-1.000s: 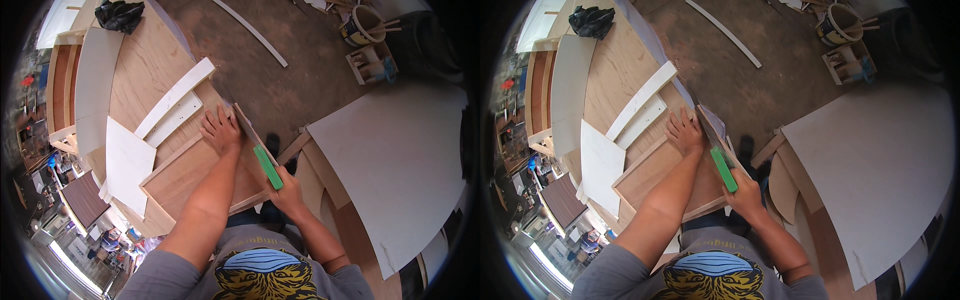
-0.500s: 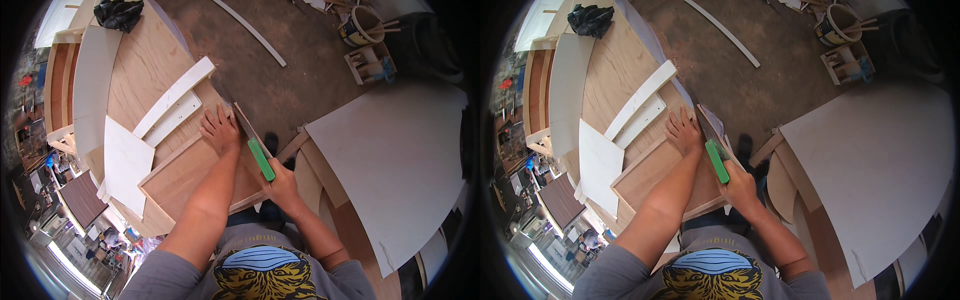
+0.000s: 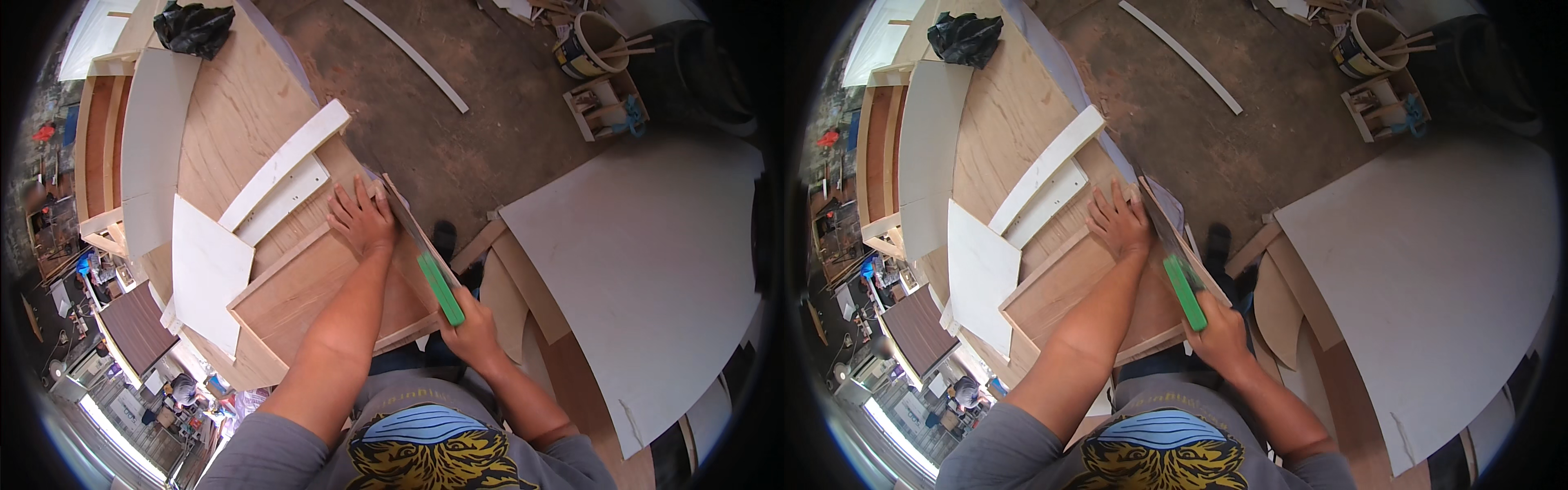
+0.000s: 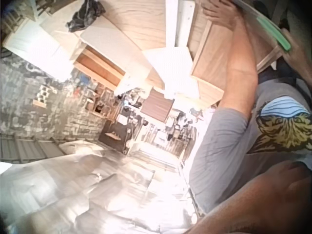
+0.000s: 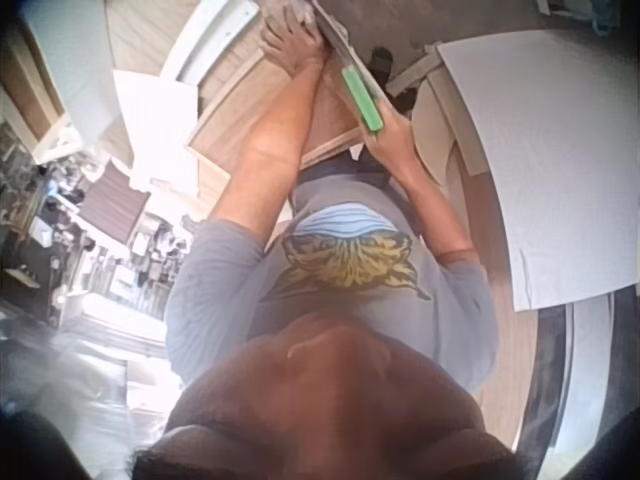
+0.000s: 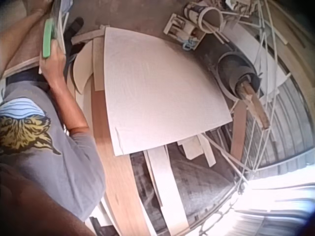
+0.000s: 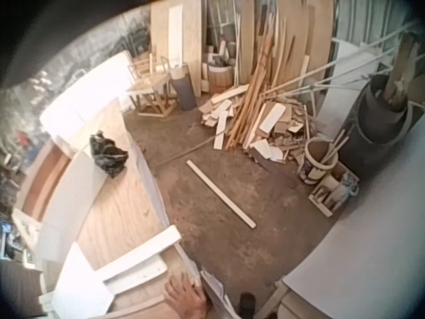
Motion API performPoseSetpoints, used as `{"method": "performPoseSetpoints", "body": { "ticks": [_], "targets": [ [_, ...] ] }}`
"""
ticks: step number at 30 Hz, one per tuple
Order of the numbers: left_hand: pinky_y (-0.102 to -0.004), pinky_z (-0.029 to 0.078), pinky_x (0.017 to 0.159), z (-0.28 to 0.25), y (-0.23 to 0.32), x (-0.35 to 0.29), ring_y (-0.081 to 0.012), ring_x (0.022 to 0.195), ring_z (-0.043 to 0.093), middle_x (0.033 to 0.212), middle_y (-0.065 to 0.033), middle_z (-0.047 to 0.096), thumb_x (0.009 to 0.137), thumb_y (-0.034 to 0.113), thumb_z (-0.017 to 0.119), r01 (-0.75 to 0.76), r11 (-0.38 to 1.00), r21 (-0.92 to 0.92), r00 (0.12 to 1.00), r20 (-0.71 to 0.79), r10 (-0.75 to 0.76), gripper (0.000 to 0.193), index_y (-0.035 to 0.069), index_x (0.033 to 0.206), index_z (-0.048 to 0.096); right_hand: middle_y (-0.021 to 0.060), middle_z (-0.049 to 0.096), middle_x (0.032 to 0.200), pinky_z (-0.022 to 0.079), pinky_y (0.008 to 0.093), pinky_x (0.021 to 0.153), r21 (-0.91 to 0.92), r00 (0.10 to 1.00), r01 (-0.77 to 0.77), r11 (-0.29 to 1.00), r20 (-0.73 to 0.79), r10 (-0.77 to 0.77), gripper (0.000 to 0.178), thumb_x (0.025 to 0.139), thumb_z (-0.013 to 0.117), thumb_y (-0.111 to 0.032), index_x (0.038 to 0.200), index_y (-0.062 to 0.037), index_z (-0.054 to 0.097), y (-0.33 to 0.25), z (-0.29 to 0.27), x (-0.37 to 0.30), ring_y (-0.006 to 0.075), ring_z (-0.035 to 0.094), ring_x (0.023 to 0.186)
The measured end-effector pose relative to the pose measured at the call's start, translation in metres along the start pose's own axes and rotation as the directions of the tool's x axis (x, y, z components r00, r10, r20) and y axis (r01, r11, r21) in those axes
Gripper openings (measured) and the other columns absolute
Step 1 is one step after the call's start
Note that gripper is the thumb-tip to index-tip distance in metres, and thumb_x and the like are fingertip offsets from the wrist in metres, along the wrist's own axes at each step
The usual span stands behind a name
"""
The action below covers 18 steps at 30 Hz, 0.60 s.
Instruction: The person assembles a wooden box by hammering nails into the corners and using a saw to trim a piece of white board.
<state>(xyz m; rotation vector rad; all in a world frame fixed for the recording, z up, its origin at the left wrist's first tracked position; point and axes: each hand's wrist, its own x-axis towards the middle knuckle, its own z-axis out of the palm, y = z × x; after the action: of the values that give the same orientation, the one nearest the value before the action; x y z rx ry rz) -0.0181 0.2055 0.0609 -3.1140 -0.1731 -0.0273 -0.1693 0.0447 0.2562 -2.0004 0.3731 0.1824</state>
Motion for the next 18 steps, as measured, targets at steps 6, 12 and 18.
{"method": "performPoseSetpoints", "body": {
  "ticks": [6,12,18],
  "targets": [
    [-0.0669,0.014,0.121,0.000,-0.001,0.003,-0.0438,0.154,0.020,0.168,-0.0170,0.027,0.103,0.055,0.042,0.005,1.000,-0.026,1.000,0.017,-0.005,0.063,0.024,0.159,0.040,0.0212,0.068,0.087,0.054,0.0522,0.068,0.026,0.999,-0.046,0.999,-0.009,0.046,0.028,0.082,0.077,-0.011,0.103,-0.0069,0.059,0.000,0.004,0.013,0.0446,0.068,0.082],
    [-0.0665,0.014,0.121,0.001,0.002,0.004,-0.0429,0.154,0.020,0.167,-0.0163,0.028,0.103,0.054,0.043,-0.007,0.999,-0.044,1.000,0.002,0.008,0.063,0.024,0.159,0.041,0.0208,0.067,0.087,0.054,0.0521,0.068,0.010,0.999,-0.048,0.999,-0.024,0.049,0.028,0.081,0.077,-0.011,0.103,-0.0074,0.060,0.007,0.018,0.038,0.0440,0.068,0.082],
    [-0.0668,0.014,0.120,0.000,0.000,0.000,-0.0432,0.153,0.021,0.167,-0.0158,0.028,0.104,0.054,0.042,-0.002,0.999,-0.036,1.000,-0.020,0.001,0.062,0.024,0.158,0.043,0.0221,0.067,0.088,0.053,0.0523,0.066,0.033,1.000,-0.003,0.999,-0.026,0.004,0.025,0.082,0.076,-0.010,0.099,-0.0061,0.057,0.002,-0.001,0.009,0.0459,0.066,0.082]
  ]
}}
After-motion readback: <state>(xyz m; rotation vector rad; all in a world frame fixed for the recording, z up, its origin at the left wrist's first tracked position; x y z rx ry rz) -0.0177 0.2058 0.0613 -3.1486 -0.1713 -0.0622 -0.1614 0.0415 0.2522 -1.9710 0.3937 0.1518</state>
